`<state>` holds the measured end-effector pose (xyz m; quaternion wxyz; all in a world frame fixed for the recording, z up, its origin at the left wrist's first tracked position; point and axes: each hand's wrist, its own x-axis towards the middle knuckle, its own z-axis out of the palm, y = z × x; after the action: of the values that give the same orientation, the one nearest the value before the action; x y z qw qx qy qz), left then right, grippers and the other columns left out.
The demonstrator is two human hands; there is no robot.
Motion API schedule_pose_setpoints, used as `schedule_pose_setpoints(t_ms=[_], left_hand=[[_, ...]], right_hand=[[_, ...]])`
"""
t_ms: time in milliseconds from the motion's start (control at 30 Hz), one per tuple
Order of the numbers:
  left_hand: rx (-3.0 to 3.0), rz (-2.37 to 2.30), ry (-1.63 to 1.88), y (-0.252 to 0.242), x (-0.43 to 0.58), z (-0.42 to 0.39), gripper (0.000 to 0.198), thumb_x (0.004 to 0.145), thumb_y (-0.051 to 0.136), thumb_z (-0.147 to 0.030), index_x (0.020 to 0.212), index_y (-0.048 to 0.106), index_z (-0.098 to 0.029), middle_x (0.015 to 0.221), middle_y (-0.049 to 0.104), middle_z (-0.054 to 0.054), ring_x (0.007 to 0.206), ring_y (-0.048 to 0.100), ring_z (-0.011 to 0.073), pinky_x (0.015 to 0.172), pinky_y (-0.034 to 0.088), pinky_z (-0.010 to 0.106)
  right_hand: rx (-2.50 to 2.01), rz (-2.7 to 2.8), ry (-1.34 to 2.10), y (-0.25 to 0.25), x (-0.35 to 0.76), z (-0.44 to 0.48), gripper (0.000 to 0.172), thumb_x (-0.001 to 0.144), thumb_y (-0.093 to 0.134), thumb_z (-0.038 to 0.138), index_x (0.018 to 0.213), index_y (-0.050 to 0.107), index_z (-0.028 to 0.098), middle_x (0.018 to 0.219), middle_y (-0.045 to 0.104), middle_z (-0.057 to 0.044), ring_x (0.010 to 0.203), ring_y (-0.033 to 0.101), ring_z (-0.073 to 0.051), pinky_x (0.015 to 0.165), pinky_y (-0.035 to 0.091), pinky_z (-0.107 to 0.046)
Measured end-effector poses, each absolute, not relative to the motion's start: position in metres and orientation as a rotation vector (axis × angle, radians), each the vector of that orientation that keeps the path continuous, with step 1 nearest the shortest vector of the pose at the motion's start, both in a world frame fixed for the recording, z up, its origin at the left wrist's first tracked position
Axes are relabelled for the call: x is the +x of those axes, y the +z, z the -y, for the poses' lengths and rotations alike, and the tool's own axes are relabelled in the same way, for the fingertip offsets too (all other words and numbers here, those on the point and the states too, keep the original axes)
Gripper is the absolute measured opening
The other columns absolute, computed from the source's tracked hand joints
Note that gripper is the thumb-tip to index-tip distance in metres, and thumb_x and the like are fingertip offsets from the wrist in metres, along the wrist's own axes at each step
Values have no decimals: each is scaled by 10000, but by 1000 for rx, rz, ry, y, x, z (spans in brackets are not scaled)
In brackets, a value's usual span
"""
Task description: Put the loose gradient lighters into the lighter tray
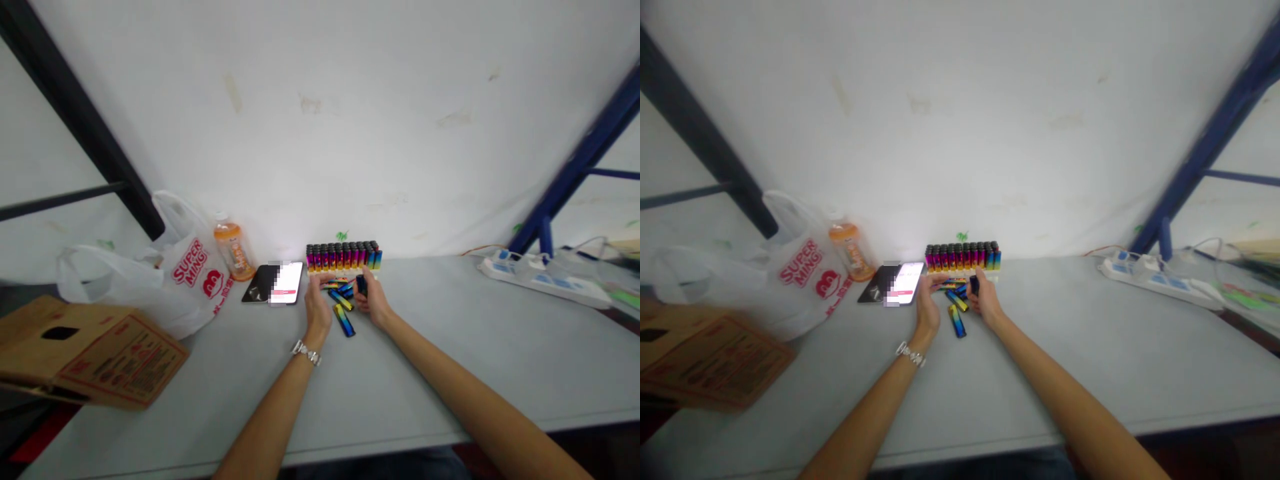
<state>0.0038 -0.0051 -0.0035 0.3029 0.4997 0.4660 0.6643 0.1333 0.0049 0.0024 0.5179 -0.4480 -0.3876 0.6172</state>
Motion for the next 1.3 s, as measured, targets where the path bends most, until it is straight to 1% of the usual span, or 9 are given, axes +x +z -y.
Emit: schedule_pose_setpoints(t_ms=[67, 200, 367, 533, 733, 833, 1000, 1100, 1300], left_hand=[[1336, -1259, 1716, -3, 5, 6, 646, 961, 189, -576, 808, 675, -178, 893, 713, 91, 903, 642, 220, 862, 470, 374], [1385, -1288, 1654, 0, 6, 9, 646, 976, 179, -537, 738, 663, -183, 827, 710, 82, 820, 631, 200, 799, 465, 349], [1415, -1302, 1637, 1, 6, 11, 652, 978, 170, -534, 706, 651, -186, 779, 692, 69, 786, 618, 184, 762, 451, 319], [1407, -1311, 1631, 0, 5, 11, 657, 990, 165, -505, 711, 663, -180, 788, 705, 68, 783, 617, 184, 766, 441, 326], [1394, -1290, 1629, 0, 6, 11, 646, 989, 179, -505, 711, 663, -178, 793, 702, 69, 787, 613, 181, 771, 443, 322], [1403, -1292, 1628, 0, 6, 11, 645, 987, 178, -503, 704, 659, -180, 792, 703, 71, 786, 615, 184, 769, 447, 324], [1429, -1289, 1616, -1, 5, 11, 613, 979, 197, -489, 700, 652, -187, 777, 696, 72, 785, 611, 192, 770, 452, 331], [1456, -1291, 1599, -2, 5, 10, 609, 975, 196, -486, 696, 650, -192, 781, 700, 70, 791, 612, 194, 786, 455, 337], [1432, -1310, 1584, -4, 5, 9, 617, 973, 209, -500, 697, 663, -185, 801, 714, 73, 798, 621, 198, 800, 450, 341]], right_hand=[[-1159, 869, 1441, 1, 132, -9, 538, 865, 387, 646, 553, 427, 210, 376, 252, 83, 313, 175, -59, 323, 117, -196], [-1198, 907, 1303, -1, 128, -10, 523, 882, 375, 595, 518, 387, 219, 372, 242, 75, 307, 194, -67, 313, 130, -202], [-1173, 1014, 1197, -4, 129, -2, 474, 897, 332, 488, 506, 390, 228, 362, 299, 52, 305, 253, -88, 311, 175, -220], [-1166, 1035, 1184, -6, 131, -1, 446, 888, 318, 452, 515, 412, 225, 375, 331, 49, 308, 265, -91, 311, 183, -221], [-1154, 1023, 1203, -7, 131, -1, 449, 884, 342, 492, 529, 410, 226, 381, 313, 56, 316, 247, -88, 315, 169, -218], [-1143, 975, 1256, -6, 131, -1, 492, 881, 351, 563, 528, 404, 225, 376, 300, 61, 313, 232, -83, 316, 163, -217], [-1063, 888, 1430, -7, 134, -1, 593, 855, 322, 708, 541, 419, 215, 374, 243, 79, 318, 166, -68, 331, 113, -202], [-1073, 892, 1417, -7, 134, 0, 552, 866, 347, 654, 537, 418, 216, 370, 243, 77, 318, 169, -71, 333, 121, -206], [-1171, 1012, 1190, -4, 130, 3, 467, 884, 350, 508, 521, 418, 223, 371, 288, 60, 319, 245, -86, 321, 181, -218]])
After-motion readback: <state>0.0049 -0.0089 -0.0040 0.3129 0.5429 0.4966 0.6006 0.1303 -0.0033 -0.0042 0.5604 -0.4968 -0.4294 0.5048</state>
